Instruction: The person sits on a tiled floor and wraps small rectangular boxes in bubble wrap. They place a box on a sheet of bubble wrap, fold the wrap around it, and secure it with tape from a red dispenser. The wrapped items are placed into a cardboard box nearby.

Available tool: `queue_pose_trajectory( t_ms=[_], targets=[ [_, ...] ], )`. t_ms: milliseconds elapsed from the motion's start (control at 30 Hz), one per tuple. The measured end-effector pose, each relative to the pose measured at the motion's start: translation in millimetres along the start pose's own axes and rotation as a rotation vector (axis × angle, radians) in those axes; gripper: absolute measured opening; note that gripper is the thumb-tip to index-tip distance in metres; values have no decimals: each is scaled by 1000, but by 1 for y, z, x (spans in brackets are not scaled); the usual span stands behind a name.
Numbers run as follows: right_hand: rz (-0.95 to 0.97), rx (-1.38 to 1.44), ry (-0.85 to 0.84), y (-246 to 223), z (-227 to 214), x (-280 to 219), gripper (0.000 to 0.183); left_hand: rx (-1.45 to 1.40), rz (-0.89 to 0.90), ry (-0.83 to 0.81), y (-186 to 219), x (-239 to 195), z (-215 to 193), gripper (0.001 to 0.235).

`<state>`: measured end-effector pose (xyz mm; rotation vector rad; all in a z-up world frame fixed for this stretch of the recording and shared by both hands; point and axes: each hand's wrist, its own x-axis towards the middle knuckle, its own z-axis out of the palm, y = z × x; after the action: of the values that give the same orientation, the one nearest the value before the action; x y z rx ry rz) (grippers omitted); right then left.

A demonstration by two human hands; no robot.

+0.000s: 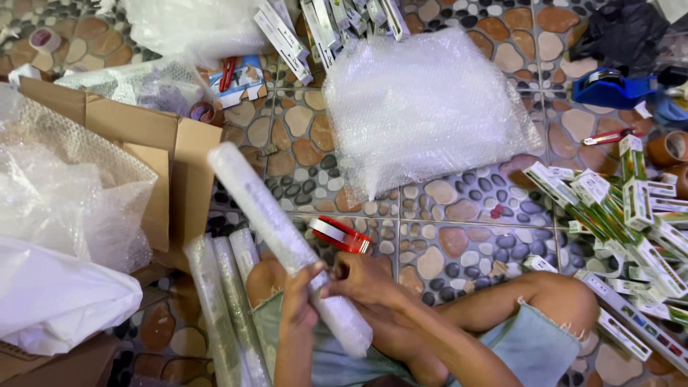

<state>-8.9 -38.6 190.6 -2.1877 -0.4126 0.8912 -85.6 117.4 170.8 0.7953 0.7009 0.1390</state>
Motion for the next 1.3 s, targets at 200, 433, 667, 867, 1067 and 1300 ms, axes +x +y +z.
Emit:
queue_pose_trajectory(
  t_ms=[200,433,667,867,1067,1300],
  targets=[
    [124,-27,79,51,5,44,46,719,-46,556,92,-62,-70,58],
    [360,165,299,85,79,111,70,1318,250,897,-27,-35,-295,84],
    [-133,124,269,13,38,208,105,1630,563,983,-90,-28,-320,78],
    [112,-586,513,148,-21,249,83,1345,661,963,-58,-38,-223,71],
    [-200,-509,657,215,-47,224,40,1317,1038,634,-8,6,-108,40],
    [-385,-739,355,276,-28,90,25,1405,1220,-69,-63,75,15,43]
  ],
)
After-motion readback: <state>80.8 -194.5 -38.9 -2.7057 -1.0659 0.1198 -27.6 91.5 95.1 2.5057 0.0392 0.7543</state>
